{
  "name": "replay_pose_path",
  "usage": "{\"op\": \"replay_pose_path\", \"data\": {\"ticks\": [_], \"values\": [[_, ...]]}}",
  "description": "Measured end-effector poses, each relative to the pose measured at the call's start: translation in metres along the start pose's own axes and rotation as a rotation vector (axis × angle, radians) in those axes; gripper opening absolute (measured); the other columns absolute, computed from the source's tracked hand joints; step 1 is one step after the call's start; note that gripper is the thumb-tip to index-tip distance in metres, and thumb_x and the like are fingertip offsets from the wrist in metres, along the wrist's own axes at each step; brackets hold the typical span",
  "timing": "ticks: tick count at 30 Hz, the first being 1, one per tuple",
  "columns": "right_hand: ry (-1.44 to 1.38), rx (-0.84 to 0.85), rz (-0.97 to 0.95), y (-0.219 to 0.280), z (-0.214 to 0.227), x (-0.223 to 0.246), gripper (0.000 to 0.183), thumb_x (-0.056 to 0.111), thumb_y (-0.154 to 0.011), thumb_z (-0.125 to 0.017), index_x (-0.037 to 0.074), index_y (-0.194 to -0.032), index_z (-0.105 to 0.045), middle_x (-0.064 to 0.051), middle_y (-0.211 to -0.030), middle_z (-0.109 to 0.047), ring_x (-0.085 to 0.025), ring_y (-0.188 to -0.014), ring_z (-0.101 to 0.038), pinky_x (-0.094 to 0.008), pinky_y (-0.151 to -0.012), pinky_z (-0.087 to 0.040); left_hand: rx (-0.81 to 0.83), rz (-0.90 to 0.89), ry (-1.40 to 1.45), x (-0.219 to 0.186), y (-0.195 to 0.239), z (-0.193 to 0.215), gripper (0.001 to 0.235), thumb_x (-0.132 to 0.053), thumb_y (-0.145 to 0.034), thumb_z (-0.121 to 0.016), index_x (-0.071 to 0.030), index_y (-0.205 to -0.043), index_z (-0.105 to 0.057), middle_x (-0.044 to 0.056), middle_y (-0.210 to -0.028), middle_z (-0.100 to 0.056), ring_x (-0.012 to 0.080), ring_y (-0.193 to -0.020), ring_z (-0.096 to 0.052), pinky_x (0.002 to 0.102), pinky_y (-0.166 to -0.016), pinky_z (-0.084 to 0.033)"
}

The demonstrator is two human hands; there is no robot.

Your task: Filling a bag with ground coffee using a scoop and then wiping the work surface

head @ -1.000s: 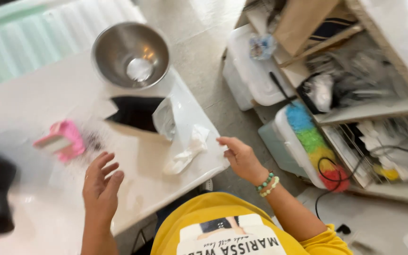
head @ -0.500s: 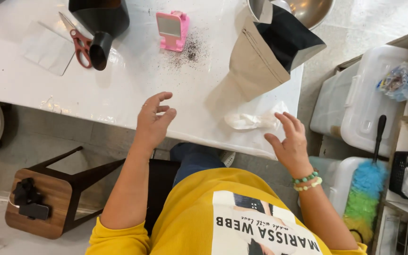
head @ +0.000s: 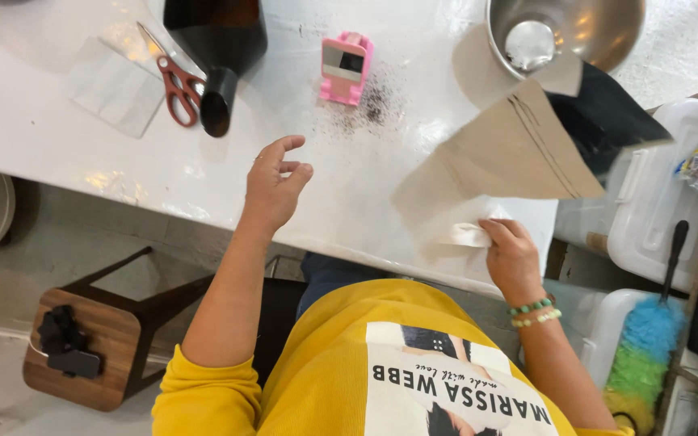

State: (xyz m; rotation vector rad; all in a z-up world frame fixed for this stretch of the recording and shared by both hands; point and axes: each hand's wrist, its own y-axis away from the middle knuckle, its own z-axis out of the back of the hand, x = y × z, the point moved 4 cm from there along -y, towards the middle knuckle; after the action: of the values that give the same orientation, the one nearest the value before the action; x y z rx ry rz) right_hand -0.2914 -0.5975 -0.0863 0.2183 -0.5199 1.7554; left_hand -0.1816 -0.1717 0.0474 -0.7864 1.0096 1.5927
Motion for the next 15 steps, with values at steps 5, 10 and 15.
{"op": "replay_pose_path", "data": {"ticks": [5, 10, 15], "values": [[-0.202, -0.184, -0.109, -0.044, 0.040, 0.106, 0.047, -0.008, -0.094, -0.055, 0.002, -0.138, -0.064, -0.020, -0.126, -0.062, -0.043, -0.114, -0.065, -0.049, -0.098, -0.053, 0.017, -0.201, -0.007, 0.002, -0.077, -0.001, 0.058, -0.018, -0.086, -0.075, -0.010, -0.141, -0.058, 0.023, -0.136, -0.059, 0.0462, -0.119, -0.064, 0.052, -0.101, -0.055], [-0.203, -0.259, -0.068, -0.102, 0.022, 0.166, 0.044, -0.008, -0.096, -0.050, 0.003, -0.137, -0.064, -0.015, -0.130, -0.058, -0.037, -0.122, -0.062, -0.047, -0.104, -0.050, 0.099, -0.283, -0.093, -0.010, -0.141, -0.023, 0.077, -0.019, -0.078, -0.077, -0.010, -0.148, -0.046, 0.025, -0.138, -0.059, 0.0455, -0.131, -0.057, 0.049, -0.114, -0.047], [-0.253, -0.251, -0.142, -0.136, 0.011, 0.200, 0.035, -0.014, -0.101, -0.047, -0.003, -0.126, -0.068, -0.022, -0.124, -0.064, -0.036, -0.117, -0.062, -0.045, -0.104, -0.053, 0.337, -0.079, -0.163, -0.033, -0.171, -0.033, 0.072, -0.014, -0.092, -0.071, -0.022, -0.154, -0.036, 0.006, -0.136, -0.068, 0.0206, -0.100, -0.076, 0.031, -0.072, -0.069]]}}
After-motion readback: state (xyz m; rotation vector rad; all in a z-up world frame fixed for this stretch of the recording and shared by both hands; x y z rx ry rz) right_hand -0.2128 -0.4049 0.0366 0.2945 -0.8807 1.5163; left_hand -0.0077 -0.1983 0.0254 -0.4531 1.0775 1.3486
